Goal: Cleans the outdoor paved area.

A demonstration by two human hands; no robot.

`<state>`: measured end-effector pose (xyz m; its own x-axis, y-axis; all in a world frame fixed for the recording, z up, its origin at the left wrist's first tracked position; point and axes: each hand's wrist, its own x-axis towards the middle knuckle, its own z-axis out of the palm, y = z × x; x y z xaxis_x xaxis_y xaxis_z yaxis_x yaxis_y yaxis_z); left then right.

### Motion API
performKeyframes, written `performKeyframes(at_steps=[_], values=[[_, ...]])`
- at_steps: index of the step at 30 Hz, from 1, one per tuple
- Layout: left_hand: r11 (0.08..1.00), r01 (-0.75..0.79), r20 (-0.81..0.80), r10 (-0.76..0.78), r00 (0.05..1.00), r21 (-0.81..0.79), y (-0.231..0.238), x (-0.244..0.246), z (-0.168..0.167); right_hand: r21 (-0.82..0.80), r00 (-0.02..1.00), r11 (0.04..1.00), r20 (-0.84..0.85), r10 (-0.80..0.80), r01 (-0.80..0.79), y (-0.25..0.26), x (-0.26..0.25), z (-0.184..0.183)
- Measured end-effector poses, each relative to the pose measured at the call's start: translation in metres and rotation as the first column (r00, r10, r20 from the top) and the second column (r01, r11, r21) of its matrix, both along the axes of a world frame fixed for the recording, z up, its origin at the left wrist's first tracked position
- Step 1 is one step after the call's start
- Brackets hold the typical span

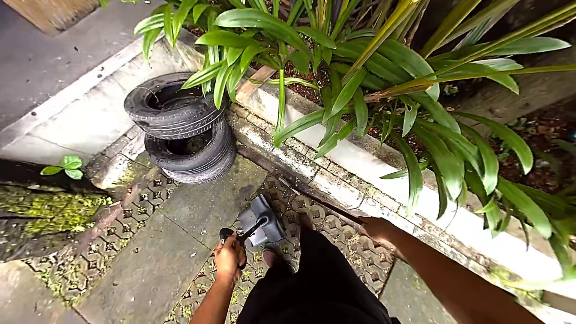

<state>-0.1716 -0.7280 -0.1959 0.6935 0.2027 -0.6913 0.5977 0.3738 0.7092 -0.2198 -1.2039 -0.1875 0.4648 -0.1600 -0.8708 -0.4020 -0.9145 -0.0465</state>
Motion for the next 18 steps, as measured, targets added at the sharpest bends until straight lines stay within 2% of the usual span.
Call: performKeyframes(at_steps=[3, 5, 8, 10, 12, 13, 15, 16, 18], values=[[0.999, -0.039, 0.008, 0.039, 0.999, -0.001, 0.000, 0.002, -0.013, -0.194, 0.998, 0.979, -0.018, 0.053, -0.056, -0.005, -0.001, 0.022], [0.999, -0.052, 0.010, 0.052, 0.999, 0.002, -0.003, 0.003, -0.017, -0.252, 0.999, 0.966, -0.014, 0.045, -0.047, 0.010, 0.003, 0.014], [0.998, -0.054, -0.004, 0.054, 0.999, 0.041, -0.004, 0.013, -0.016, -0.095, 0.992, 0.991, -0.097, 0.081, -0.090, 0.009, 0.022, -0.006], [0.994, -0.051, -0.023, 0.053, 0.998, 0.092, -0.001, 0.020, -0.016, 0.055, 0.987, 0.990, -0.094, 0.132, -0.128, -0.011, 0.034, 0.013], [0.990, -0.049, -0.048, 0.056, 0.997, 0.132, 0.004, 0.023, -0.017, 0.107, 0.985, 0.985, -0.091, 0.149, -0.139, -0.034, 0.035, 0.040], [0.988, -0.051, -0.055, 0.059, 0.997, 0.147, 0.007, 0.026, -0.017, 0.063, 0.983, 0.985, -0.081, 0.164, -0.159, -0.039, 0.036, 0.050], [0.983, -0.056, -0.068, 0.069, 0.995, 0.174, 0.011, 0.033, -0.019, -0.128, 0.977, 0.968, -0.038, 0.211, -0.214, -0.029, 0.041, 0.060], [0.980, -0.059, -0.073, 0.074, 0.995, 0.187, 0.014, 0.035, -0.020, -0.204, 0.977, 0.956, -0.019, 0.213, -0.212, -0.016, 0.044, 0.057], [0.977, -0.057, -0.084, 0.076, 0.994, 0.207, 0.017, 0.036, -0.020, -0.223, 0.983, 0.957, -0.041, 0.180, -0.185, 0.010, 0.051, 0.035]])
